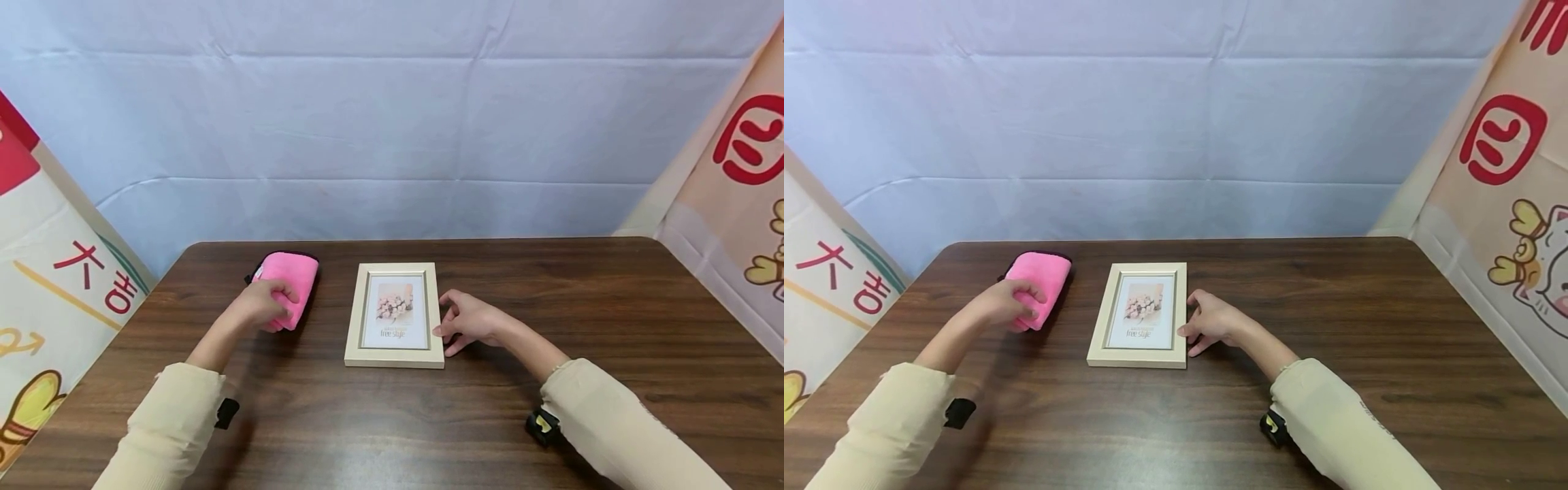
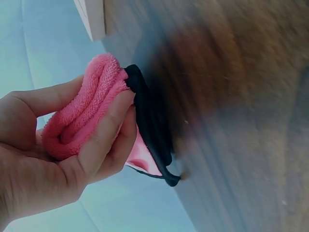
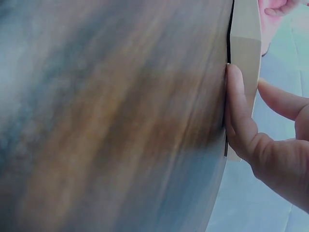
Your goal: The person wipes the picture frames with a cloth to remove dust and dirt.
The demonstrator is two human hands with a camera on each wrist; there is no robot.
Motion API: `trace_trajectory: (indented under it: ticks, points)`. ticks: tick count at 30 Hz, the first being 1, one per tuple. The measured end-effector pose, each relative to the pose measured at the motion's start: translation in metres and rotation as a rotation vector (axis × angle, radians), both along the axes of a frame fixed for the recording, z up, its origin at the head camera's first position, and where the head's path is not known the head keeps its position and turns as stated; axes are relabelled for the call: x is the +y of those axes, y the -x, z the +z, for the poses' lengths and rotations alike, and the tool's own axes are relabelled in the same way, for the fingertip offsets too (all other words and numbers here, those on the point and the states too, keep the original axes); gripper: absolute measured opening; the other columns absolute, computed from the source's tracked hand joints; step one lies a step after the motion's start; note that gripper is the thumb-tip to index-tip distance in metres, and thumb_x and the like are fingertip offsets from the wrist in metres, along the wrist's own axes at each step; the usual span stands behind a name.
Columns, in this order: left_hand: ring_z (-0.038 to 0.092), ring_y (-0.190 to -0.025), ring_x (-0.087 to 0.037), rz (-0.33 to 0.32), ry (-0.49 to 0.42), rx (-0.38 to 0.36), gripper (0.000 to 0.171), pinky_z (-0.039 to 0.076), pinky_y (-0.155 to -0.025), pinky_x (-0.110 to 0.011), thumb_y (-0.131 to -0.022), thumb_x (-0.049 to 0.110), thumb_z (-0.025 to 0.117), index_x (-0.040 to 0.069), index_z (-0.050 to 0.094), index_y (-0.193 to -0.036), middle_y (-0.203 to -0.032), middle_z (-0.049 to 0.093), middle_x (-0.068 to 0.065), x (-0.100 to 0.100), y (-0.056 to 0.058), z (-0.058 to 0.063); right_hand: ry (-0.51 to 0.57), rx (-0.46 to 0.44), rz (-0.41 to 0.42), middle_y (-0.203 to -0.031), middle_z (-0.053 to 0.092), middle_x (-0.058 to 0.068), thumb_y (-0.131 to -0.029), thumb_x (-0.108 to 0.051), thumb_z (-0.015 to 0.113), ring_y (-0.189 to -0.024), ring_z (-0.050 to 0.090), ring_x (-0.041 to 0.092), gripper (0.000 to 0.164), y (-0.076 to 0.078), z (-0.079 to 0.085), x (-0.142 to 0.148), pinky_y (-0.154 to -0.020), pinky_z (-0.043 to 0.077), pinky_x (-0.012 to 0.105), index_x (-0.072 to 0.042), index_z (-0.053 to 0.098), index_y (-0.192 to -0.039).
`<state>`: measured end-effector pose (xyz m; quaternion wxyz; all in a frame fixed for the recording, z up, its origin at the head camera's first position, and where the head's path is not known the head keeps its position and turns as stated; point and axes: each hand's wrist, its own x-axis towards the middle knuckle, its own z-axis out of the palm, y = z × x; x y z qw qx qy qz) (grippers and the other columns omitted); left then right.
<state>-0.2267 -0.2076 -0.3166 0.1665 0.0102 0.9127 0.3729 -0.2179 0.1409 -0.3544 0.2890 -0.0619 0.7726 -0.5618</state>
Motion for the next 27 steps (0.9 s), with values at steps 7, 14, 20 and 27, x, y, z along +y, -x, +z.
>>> trace_trajectory:
  ticks: [7,14,20,27]
  points:
    - [0.062,-0.061,-0.024,-0.030,0.026,0.006,0.022,0.054,-0.059,-0.037,-0.084,0.002,0.055,-0.005,0.056,-0.106,-0.077,0.061,-0.013,-0.003,-0.002,-0.004,-0.006,-0.008,-0.016,-0.090,0.051,0.019,-0.093,-0.004,0.054,-0.077,0.056,0.025,0.049,0.000,0.001,0.003,-0.065,0.057,0.037,0.007,0.025,-0.132]
    - [0.063,-0.061,-0.025,-0.087,0.076,0.063,0.029,0.054,-0.061,-0.037,-0.090,0.010,0.058,-0.005,0.055,-0.114,-0.085,0.063,-0.016,0.002,-0.004,0.000,-0.022,0.057,-0.055,-0.100,0.053,0.026,-0.100,-0.018,0.044,-0.076,0.058,0.026,0.047,-0.001,0.011,0.021,-0.067,0.056,0.038,0.008,0.027,-0.135]
    - [0.059,-0.101,-0.038,-0.084,0.240,0.206,0.046,0.047,-0.088,-0.049,-0.096,0.019,0.049,-0.006,0.042,-0.133,-0.131,0.039,-0.037,0.015,-0.007,0.007,-0.155,0.265,-0.061,-0.117,0.050,0.035,-0.102,-0.023,0.038,-0.100,0.056,0.040,0.051,-0.008,0.035,0.048,-0.080,0.053,0.043,0.010,0.026,-0.139]
    - [0.005,-0.134,-0.049,-0.060,0.373,0.435,0.060,0.004,-0.102,-0.069,-0.099,0.035,0.040,0.002,0.023,-0.146,-0.147,0.010,-0.032,0.033,-0.010,0.005,-0.521,0.660,-0.109,-0.142,0.033,0.026,-0.101,-0.041,0.031,-0.129,0.030,0.044,0.058,-0.020,0.053,0.077,-0.102,0.027,0.058,-0.001,0.028,-0.144]
